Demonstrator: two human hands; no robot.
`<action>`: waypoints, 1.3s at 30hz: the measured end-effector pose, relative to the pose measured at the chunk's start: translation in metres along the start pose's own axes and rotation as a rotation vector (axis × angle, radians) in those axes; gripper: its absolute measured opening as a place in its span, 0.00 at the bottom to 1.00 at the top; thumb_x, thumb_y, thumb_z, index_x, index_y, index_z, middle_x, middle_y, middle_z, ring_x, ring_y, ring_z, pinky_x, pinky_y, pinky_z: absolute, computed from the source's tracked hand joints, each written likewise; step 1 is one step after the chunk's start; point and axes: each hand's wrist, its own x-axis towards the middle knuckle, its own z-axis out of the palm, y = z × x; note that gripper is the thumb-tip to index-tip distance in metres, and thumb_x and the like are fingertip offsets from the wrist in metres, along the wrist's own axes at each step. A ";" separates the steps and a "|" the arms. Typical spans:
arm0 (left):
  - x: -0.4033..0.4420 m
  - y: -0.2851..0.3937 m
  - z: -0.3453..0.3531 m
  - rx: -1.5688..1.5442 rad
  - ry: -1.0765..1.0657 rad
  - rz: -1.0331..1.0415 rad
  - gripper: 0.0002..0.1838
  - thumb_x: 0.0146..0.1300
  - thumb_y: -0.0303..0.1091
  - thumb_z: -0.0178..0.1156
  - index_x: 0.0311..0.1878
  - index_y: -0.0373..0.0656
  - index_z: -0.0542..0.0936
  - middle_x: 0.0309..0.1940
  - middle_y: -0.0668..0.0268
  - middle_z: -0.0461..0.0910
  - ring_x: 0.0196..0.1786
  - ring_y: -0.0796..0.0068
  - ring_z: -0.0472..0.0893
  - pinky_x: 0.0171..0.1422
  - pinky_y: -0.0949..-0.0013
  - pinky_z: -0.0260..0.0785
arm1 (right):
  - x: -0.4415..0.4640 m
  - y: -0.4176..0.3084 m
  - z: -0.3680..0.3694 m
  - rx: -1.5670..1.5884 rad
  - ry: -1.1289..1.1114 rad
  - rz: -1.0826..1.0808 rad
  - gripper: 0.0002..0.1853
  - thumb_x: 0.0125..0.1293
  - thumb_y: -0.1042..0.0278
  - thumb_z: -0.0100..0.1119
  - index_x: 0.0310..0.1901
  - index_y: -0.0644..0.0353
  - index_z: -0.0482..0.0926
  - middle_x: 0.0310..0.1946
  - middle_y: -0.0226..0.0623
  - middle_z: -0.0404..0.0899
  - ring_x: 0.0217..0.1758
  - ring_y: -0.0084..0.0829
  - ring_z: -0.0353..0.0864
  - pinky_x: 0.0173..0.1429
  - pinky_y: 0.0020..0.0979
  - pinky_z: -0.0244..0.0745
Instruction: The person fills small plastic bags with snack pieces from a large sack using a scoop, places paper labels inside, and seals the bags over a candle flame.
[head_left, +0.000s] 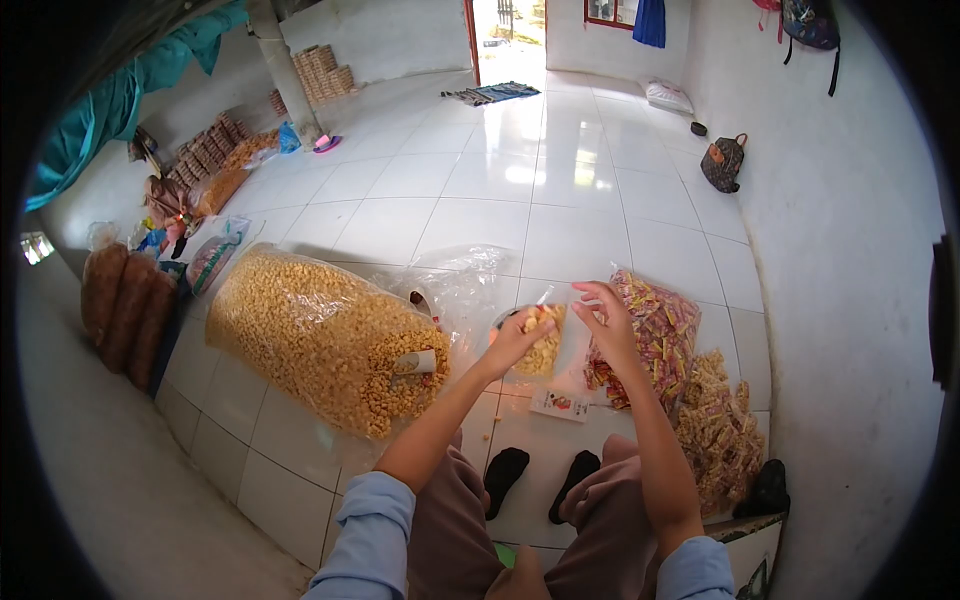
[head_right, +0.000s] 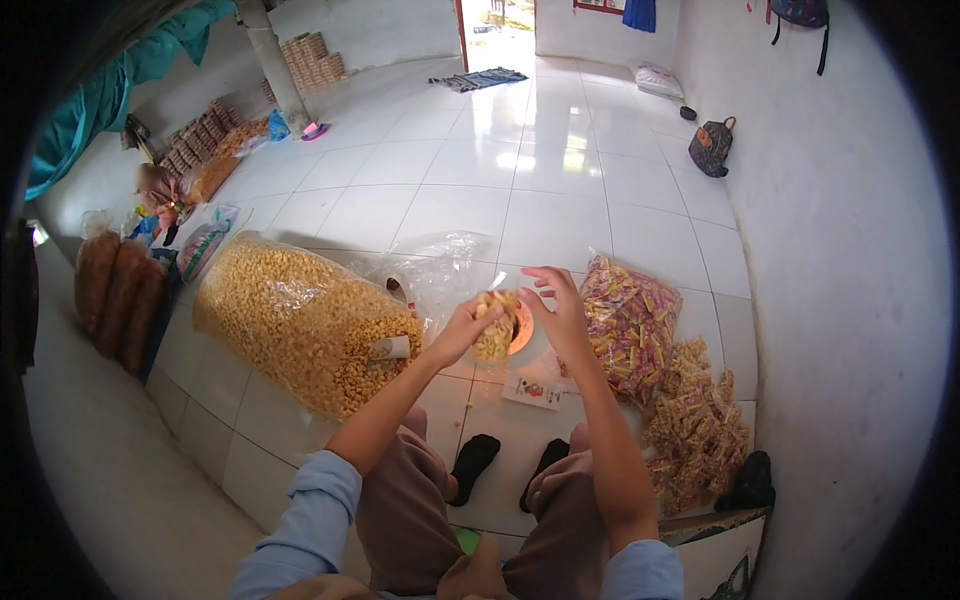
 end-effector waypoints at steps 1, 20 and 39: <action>0.001 0.003 0.002 0.000 0.000 0.001 0.16 0.61 0.36 0.57 0.50 0.40 0.71 0.37 0.67 0.77 0.38 0.81 0.77 0.40 0.76 0.71 | -0.001 0.006 0.002 0.211 0.027 0.149 0.18 0.58 0.68 0.59 0.50 0.61 0.70 0.43 0.36 0.71 0.43 0.26 0.73 0.48 0.26 0.68; 0.006 0.027 0.011 -0.301 0.188 0.258 0.13 0.64 0.34 0.51 0.49 0.38 0.73 0.43 0.66 0.75 0.40 0.81 0.75 0.44 0.75 0.71 | -0.015 0.008 0.038 0.253 -0.133 0.177 0.24 0.51 0.57 0.67 0.44 0.65 0.71 0.33 0.34 0.76 0.37 0.23 0.76 0.42 0.25 0.71; 0.011 0.025 0.018 -0.347 0.277 0.293 0.07 0.60 0.31 0.56 0.36 0.37 0.79 0.39 0.64 0.78 0.40 0.80 0.76 0.45 0.75 0.71 | -0.013 0.006 0.033 0.419 -0.139 0.221 0.21 0.57 0.65 0.61 0.49 0.64 0.68 0.41 0.32 0.73 0.47 0.20 0.71 0.51 0.25 0.67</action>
